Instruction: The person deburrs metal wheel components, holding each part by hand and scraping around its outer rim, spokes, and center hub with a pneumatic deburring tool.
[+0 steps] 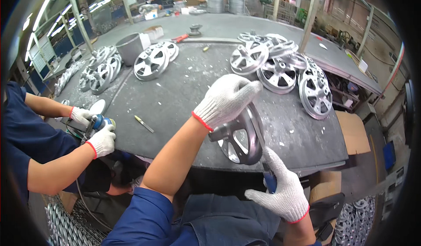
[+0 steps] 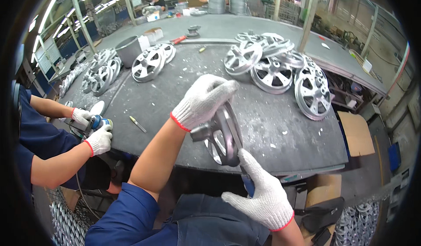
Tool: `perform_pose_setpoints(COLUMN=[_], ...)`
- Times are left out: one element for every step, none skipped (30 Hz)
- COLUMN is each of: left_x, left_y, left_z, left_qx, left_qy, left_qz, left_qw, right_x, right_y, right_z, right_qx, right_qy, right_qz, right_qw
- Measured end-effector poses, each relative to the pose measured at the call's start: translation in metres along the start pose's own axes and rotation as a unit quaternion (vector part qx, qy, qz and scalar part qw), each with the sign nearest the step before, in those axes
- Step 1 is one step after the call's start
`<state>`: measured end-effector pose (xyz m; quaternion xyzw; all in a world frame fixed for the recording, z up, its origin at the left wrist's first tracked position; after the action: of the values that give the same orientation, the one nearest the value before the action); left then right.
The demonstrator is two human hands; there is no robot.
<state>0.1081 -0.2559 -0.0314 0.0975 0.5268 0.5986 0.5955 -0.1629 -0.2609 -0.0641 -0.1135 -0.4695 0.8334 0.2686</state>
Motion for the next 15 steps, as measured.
perform_pose_setpoints(left_x=[-0.001, -0.001, 0.001, 0.001, 0.001, 0.001, 0.000, -0.001, -0.003, -0.004, -0.004, -0.003, -0.002, -0.002, -0.003], left_y=[0.003, 0.004, 0.005, 0.002, -0.002, -0.007, -0.009, -0.010, -0.011, -0.009, -0.008, -0.005, -0.006, -0.009, -0.011], left_z=[0.001, 0.001, 0.005, 0.003, 0.002, 0.004, 0.001, -0.001, -0.004, -0.007, -0.010, -0.008, -0.007, -0.004, -0.001], left_qx=[-0.053, -0.105, -0.147, -0.132, -0.131, -0.137, -0.130, -0.139, -0.148, -0.145, -0.128, -0.114, -0.115, -0.102, -0.091], left_qy=[0.026, 0.053, 0.085, 0.082, 0.084, 0.085, 0.083, 0.081, 0.078, 0.077, 0.076, 0.077, 0.076, 0.081, 0.089], left_qz=[-0.071, -0.142, -0.261, -0.261, -0.233, -0.205, -0.206, -0.198, -0.191, -0.192, -0.180, -0.169, -0.169, -0.156, -0.143], left_qw=[0.996, 0.983, 0.950, 0.953, 0.960, 0.965, 0.966, 0.967, 0.967, 0.967, 0.972, 0.976, 0.976, 0.979, 0.981], right_x=[0.000, -0.001, -0.001, -0.003, 0.001, 0.002, 0.001, 0.001, -0.003, -0.008, -0.012, -0.011, -0.009, -0.007, -0.005], right_y=[0.000, 0.002, 0.001, 0.005, 0.011, 0.016, 0.016, 0.017, 0.016, 0.014, 0.013, 0.010, 0.008, 0.008, 0.010], right_z=[-0.002, -0.004, -0.006, -0.009, -0.013, -0.019, -0.020, -0.019, -0.017, -0.014, -0.013, -0.012, -0.011, -0.012, -0.011], right_qx=[-0.003, -0.006, 0.010, -0.036, -0.048, -0.064, -0.022, -0.020, -0.005, 0.010, 0.033, 0.032, 0.022, 0.012, 0.014], right_qy=[0.003, 0.007, 0.022, 0.017, 0.020, 0.021, 0.049, 0.052, 0.059, 0.065, 0.083, 0.083, 0.064, 0.046, 0.043], right_qz=[0.006, 0.012, 0.043, 0.040, 0.014, -0.006, 0.036, 0.032, 0.028, 0.024, 0.053, 0.053, 0.039, 0.025, 0.027], right_qw=[1.000, 1.000, 0.999, 0.998, 0.999, 0.998, 0.998, 0.998, 0.998, 0.998, 0.995, 0.995, 0.997, 0.999, 0.999])
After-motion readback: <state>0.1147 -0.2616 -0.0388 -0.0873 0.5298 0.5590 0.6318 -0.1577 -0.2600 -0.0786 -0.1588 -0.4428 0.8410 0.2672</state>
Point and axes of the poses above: each hand's wrist, its own x-axis away from the middle knuckle, its own z-axis out of the back of the hand, y = z × x, the point moved 6 cm from there along -x, towards the middle knuckle, and after that the axes turned 9 degrees about -z, right-handed, at the moved point
